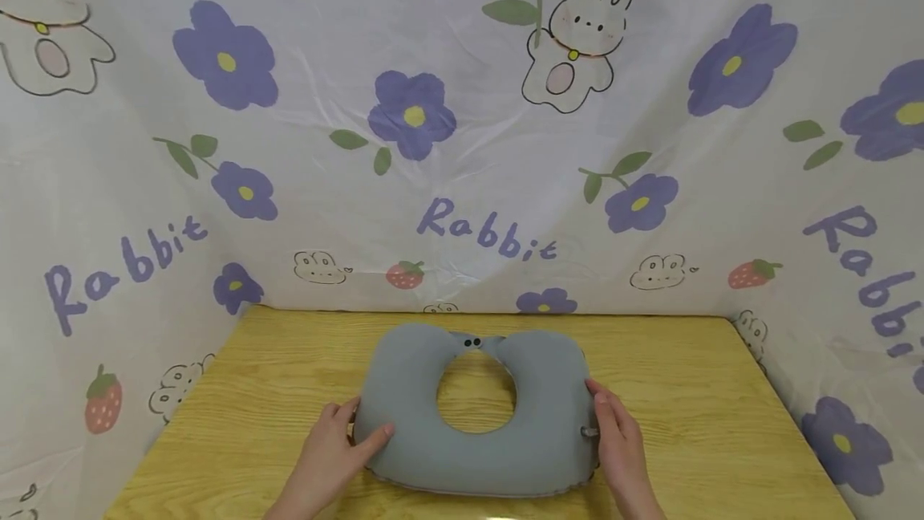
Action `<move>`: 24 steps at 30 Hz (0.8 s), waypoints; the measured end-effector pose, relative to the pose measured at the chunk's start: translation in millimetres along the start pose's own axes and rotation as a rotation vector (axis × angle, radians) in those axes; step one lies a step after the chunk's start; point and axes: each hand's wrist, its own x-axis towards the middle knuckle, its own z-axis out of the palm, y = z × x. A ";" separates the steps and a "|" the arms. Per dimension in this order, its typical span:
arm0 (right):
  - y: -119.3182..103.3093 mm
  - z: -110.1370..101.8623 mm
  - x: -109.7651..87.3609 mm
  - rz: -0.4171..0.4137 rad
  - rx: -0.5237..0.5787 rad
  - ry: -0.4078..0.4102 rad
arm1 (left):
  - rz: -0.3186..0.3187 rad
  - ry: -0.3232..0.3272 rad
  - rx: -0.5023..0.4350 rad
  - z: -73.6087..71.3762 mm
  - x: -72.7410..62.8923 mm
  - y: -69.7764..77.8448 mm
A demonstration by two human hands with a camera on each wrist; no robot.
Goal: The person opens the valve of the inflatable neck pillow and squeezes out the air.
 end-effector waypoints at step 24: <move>24.0 -16.3 -20.3 -0.077 -0.204 0.129 | 0.126 0.107 0.044 -10.2 3.5 -1.0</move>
